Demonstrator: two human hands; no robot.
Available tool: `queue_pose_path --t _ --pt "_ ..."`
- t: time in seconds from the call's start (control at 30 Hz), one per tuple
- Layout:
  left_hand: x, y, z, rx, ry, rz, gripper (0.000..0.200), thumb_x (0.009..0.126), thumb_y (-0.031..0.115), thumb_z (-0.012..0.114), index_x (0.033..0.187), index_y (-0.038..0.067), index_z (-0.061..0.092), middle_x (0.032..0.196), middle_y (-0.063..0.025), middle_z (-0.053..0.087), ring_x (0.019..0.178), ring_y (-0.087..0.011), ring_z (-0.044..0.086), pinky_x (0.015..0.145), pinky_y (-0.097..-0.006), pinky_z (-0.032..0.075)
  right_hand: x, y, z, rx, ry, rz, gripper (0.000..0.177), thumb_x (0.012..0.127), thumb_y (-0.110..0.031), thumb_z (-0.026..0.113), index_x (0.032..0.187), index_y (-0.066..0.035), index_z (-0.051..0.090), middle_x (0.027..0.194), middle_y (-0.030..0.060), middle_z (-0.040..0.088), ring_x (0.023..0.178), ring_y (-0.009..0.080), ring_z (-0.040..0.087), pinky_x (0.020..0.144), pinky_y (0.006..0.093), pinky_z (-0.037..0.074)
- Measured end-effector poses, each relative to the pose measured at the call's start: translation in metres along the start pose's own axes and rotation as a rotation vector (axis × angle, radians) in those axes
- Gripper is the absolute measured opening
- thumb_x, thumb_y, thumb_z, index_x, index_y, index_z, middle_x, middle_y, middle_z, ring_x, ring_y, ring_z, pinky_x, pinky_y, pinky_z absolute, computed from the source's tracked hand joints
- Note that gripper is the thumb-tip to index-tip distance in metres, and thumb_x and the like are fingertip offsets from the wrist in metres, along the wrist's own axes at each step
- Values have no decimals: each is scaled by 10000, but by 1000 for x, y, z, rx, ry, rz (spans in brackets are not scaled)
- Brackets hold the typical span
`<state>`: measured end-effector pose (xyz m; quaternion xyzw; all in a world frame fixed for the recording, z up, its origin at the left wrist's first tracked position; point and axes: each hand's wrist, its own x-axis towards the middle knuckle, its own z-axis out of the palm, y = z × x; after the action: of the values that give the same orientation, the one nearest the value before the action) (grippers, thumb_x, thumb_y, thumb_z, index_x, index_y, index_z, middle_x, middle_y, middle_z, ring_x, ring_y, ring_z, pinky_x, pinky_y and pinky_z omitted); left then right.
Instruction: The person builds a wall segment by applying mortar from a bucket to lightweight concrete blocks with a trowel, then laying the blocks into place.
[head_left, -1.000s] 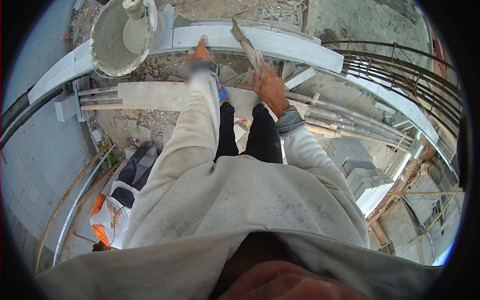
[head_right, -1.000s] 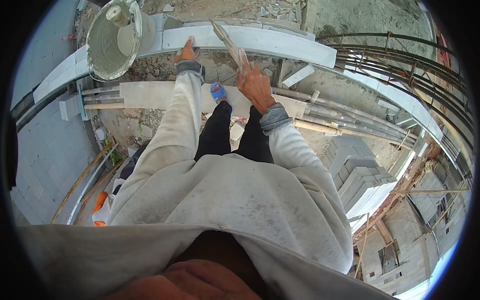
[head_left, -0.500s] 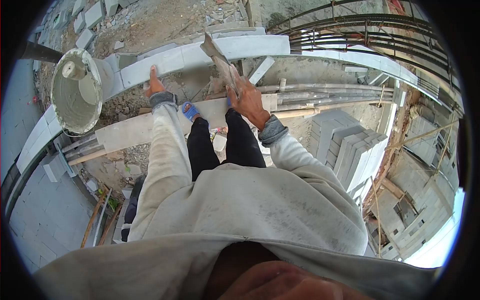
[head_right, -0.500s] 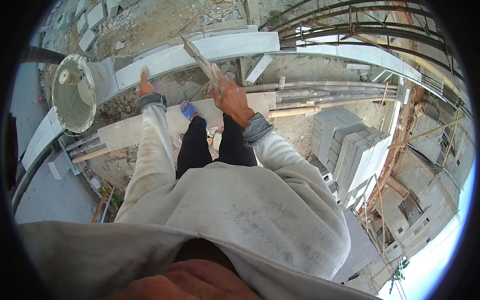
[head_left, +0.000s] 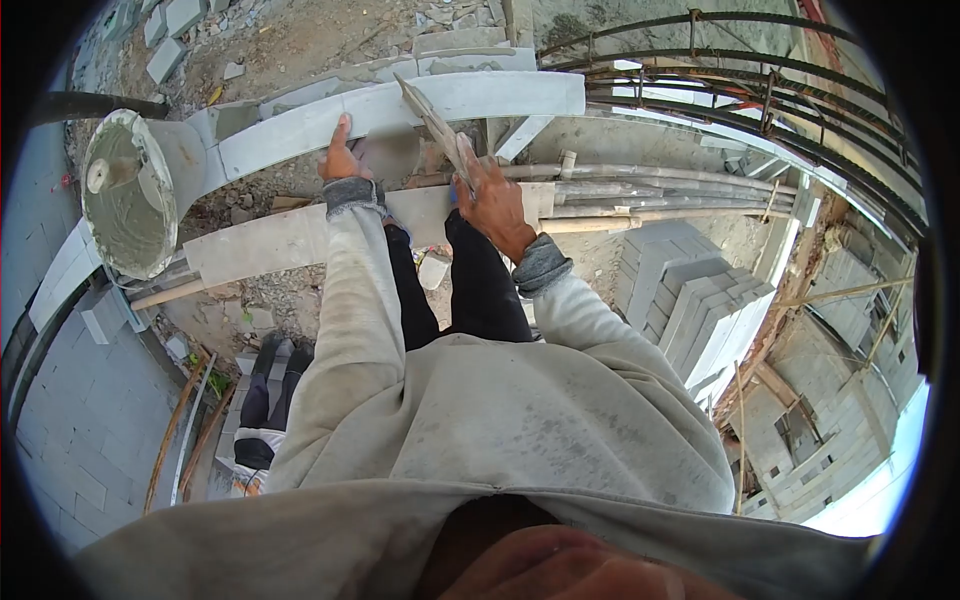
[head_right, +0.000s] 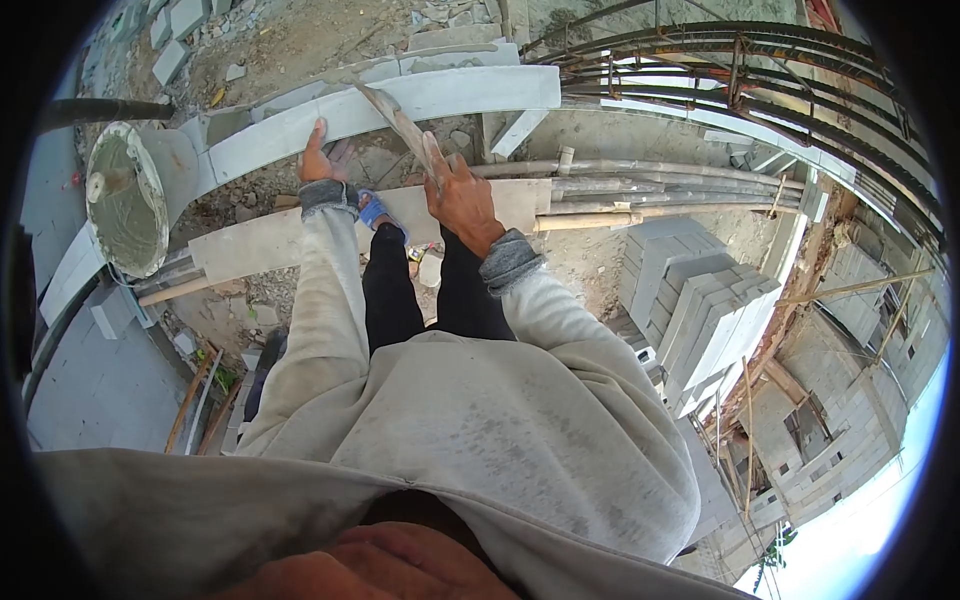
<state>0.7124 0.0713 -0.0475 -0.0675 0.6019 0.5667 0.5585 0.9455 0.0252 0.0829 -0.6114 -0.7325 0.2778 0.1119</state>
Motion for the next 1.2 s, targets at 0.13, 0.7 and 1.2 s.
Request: queue_pose_path --t 0.13,0.7,1.2 --pt "-4 1 -4 12 -9 -44 493 843 329 649 1284 127 561 1275 -43 539 1081 -246 535 815 -391 498 -5 2 -2 -59 -15 -1 685 851 -220 609 1468 -164 315 907 181 563 660 368 631 566 457 539" --pt "-18 21 17 -67 123 -30 464 810 313 690 1225 126 601 1155 -70 609 1000 -232 589 766 -358 498 8 -9 -4 -87 -83 -116 641 874 -250 580 1459 -159 335 979 235 607 753 409 647 597 483 548" --pt "69 24 -62 -265 365 405 397 774 39 723 1107 -87 548 1000 -93 634 923 -232 615 795 -344 535 51 -73 50 -119 -175 -220 634 884 -296 569 1463 -203 327 1079 289 597 773 447 650 622 494 548"
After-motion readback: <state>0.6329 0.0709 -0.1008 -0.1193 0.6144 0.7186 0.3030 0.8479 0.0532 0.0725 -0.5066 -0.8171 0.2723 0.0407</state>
